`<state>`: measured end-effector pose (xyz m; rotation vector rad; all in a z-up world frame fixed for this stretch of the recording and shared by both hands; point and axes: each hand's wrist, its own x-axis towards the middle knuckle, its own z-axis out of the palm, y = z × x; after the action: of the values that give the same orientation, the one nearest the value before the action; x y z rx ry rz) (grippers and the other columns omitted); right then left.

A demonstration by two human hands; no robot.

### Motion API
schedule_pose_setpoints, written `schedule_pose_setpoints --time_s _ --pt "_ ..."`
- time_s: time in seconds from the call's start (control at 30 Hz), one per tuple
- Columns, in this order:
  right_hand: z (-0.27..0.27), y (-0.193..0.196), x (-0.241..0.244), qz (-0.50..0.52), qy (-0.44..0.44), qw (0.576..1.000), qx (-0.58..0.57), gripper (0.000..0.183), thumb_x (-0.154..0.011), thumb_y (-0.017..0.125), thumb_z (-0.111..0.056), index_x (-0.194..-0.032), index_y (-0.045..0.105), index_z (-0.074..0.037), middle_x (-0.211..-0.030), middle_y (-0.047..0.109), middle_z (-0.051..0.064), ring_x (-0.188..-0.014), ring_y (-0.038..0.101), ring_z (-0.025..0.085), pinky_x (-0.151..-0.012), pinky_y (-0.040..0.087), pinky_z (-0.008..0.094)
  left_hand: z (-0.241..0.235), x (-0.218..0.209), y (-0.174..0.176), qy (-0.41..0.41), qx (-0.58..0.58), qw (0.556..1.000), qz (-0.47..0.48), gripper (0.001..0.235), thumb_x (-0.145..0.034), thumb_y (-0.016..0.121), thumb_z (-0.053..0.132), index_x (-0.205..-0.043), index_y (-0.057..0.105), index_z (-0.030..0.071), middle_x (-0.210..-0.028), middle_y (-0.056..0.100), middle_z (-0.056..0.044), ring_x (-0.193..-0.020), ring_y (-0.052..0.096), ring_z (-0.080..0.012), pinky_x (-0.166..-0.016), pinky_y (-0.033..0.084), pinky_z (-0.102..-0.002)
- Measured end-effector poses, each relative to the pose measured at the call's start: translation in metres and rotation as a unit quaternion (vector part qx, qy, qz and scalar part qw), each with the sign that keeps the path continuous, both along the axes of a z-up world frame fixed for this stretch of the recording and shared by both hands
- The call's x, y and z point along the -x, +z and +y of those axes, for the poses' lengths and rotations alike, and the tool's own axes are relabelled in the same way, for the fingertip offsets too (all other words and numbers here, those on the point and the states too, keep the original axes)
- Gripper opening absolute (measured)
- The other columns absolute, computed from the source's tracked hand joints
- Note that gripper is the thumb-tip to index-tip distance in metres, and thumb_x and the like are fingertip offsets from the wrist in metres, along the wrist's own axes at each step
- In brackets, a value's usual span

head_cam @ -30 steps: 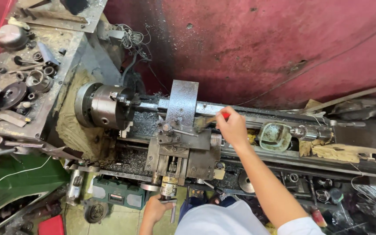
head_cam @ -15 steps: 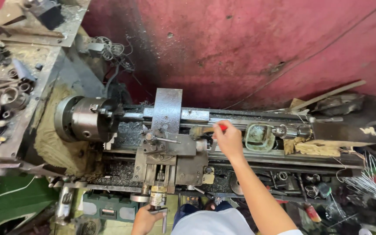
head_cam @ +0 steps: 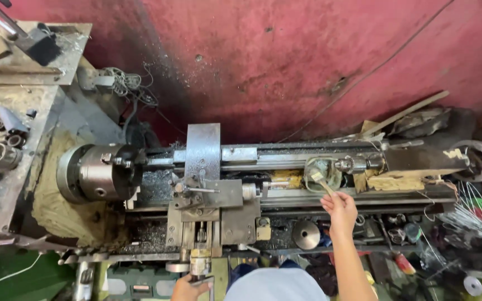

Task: Operating a manual lathe to machine a metal part while applying lubricant with a brush

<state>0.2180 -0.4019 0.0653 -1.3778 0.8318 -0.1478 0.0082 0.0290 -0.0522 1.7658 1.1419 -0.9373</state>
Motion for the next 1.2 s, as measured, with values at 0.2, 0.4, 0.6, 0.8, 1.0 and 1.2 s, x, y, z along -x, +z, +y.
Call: schedule_pose_setpoints --time_s 0.2,0.4,0.6,0.8,1.0,1.2 --pt "-0.026 -0.091 -0.003 -0.038 -0.068 0.994 -0.077 0.02 -0.104 0.06 -0.02 -0.118 0.051 -0.011 -0.103 0.073 0.015 -0.081 0.073 0.022 -0.075 0.058 0.033 -0.006 -0.01 0.017 0.003 -0.002 0.999 0.037 0.105 -0.08 0.096 0.04 -0.158 0.037 0.004 -0.163 0.042 -0.009 -0.145 0.05 -0.0319 -0.123 0.04 -0.044" --pt "-0.03 -0.132 -0.019 -0.057 -0.049 0.992 -0.102 0.029 -0.101 0.064 -0.019 -0.121 0.044 -0.012 -0.103 0.074 0.018 -0.065 0.068 0.017 -0.051 0.049 0.023 -0.001 -0.01 0.015 0.038 0.02 0.998 0.04 0.063 -0.075 0.097 0.03 -0.131 0.077 0.008 -0.124 0.081 -0.004 -0.112 0.073 -0.0233 -0.093 0.048 -0.032" --pt "-0.029 -0.148 -0.023 0.023 0.012 0.999 -0.02 0.035 -0.1 0.063 -0.027 -0.122 0.039 -0.016 -0.088 0.066 0.012 -0.051 0.052 0.012 -0.042 0.036 0.025 0.008 -0.003 -0.012 0.037 0.013 0.999 0.021 0.113 -0.068 0.105 0.034 -0.154 0.043 -0.004 -0.156 0.055 -0.011 -0.137 0.06 -0.0247 -0.107 0.046 -0.035" --pt "-0.009 -0.027 -0.008 0.194 0.127 0.971 0.061 0.047 -0.1 0.061 -0.039 -0.129 0.035 -0.012 -0.102 0.06 0.015 -0.07 0.06 0.022 -0.063 0.052 0.036 -0.011 0.001 0.047 0.128 0.111 0.983 -0.076 0.107 -0.07 0.095 0.011 -0.155 0.032 -0.005 -0.156 0.05 -0.023 -0.133 0.062 -0.0397 -0.116 0.049 -0.047" --pt "-0.026 -0.094 0.001 0.123 0.103 0.987 0.027 0.052 -0.093 0.069 -0.041 -0.122 0.033 -0.018 -0.093 0.066 0.016 -0.053 0.064 0.021 -0.048 0.054 0.03 -0.001 0.016 0.023 0.145 0.231 0.948 -0.163 0.048 -0.08 0.087 0.002 -0.116 0.057 -0.006 -0.062 0.044 -0.003 -0.056 0.033 -0.0124 -0.056 0.022 -0.027" --pt "-0.019 -0.085 0.038 -0.07 0.055 0.95 0.298 0.046 -0.099 0.07 -0.027 -0.126 0.045 0.001 -0.115 0.046 0.015 -0.082 0.062 0.021 -0.086 0.05 0.036 -0.015 0.006 0.063 0.181 0.155 0.967 -0.088 0.113 -0.069 0.09 0.01 -0.159 0.023 -0.005 -0.139 0.066 -0.025 -0.113 0.069 -0.0317 -0.102 0.056 -0.042"
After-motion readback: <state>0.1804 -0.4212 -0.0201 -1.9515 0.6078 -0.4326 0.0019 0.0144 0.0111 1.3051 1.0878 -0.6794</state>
